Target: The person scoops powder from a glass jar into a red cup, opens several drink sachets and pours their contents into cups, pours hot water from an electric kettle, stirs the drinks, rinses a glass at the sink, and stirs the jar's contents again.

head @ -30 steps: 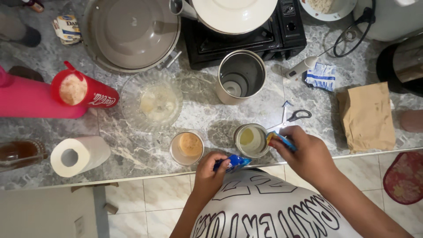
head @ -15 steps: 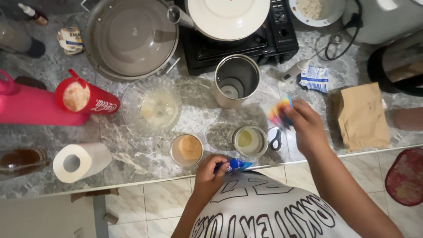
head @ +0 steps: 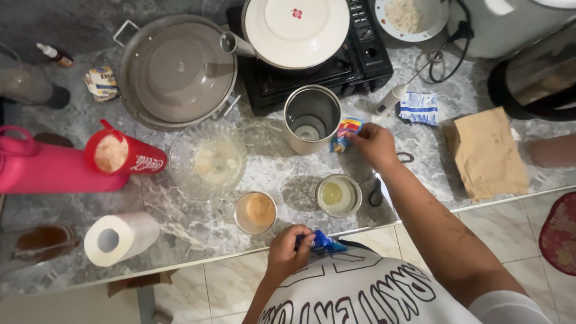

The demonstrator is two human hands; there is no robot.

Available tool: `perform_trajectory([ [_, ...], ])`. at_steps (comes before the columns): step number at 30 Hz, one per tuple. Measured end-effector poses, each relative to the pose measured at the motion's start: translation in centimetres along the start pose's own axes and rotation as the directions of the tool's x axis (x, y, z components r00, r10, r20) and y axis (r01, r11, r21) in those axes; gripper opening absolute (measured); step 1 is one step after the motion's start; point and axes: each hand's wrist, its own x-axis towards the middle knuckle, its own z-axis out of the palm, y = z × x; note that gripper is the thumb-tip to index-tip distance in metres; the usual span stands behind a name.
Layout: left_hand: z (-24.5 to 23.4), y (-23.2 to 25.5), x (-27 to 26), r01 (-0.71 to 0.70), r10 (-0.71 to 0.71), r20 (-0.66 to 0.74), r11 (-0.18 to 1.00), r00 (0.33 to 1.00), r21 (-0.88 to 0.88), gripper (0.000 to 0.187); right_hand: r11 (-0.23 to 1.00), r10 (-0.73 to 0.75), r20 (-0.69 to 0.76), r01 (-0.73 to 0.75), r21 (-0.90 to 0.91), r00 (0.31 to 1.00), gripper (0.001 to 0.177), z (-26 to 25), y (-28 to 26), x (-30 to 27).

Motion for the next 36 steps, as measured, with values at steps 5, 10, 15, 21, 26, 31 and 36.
perform_trajectory([
  [5, -0.4, 0.2, 0.4, -0.036, 0.035, 0.039, 0.999, 0.999, 0.018, 0.018, 0.986, 0.121, -0.010, -0.122, -0.116, 0.993, 0.038, -0.3, 0.2, -0.7],
  [10, -0.7, 0.3, 0.6, -0.049, 0.048, 0.057, 0.998, 0.997, 0.030, 0.015, 0.994, -0.094, -0.221, 0.105, 0.042, 0.971, 0.033, -0.7, -0.4, -2.0],
  [15, -0.3, 0.0, 0.3, -0.031, 0.030, 0.040, 0.999, 0.999, 0.025, 0.015, 0.990, -0.037, -0.111, 0.052, 0.130, 0.993, 0.039, -0.7, 0.2, -1.7],
  [21, 1.1, 1.5, -0.2, -0.186, 0.192, -0.027, 0.972, 0.981, 0.144, 0.015, 0.983, -0.017, -0.084, 0.001, -0.183, 0.996, 0.047, -2.7, -0.4, -2.2],
  [26, 1.5, 6.8, -1.0, -0.156, 0.196, -0.162, 0.960, 0.967, 0.232, 0.011, 0.940, -0.339, 0.040, 0.340, -0.006, 0.940, 0.025, -9.3, -3.3, -8.5],
  [31, 3.3, 13.8, -1.4, -0.332, 0.368, -0.105, 0.908, 0.924, 0.256, 0.010, 0.797, -0.603, 0.574, 0.437, 0.416, 0.554, 0.016, -15.3, -6.6, -15.9],
  [36, 7.5, 17.6, 0.2, -0.305, 0.313, -0.078, 0.947, 0.946, 0.106, 0.014, 0.684, -0.722, 0.523, 0.580, 0.442, 0.454, 0.014, -17.6, -6.8, -16.7],
])
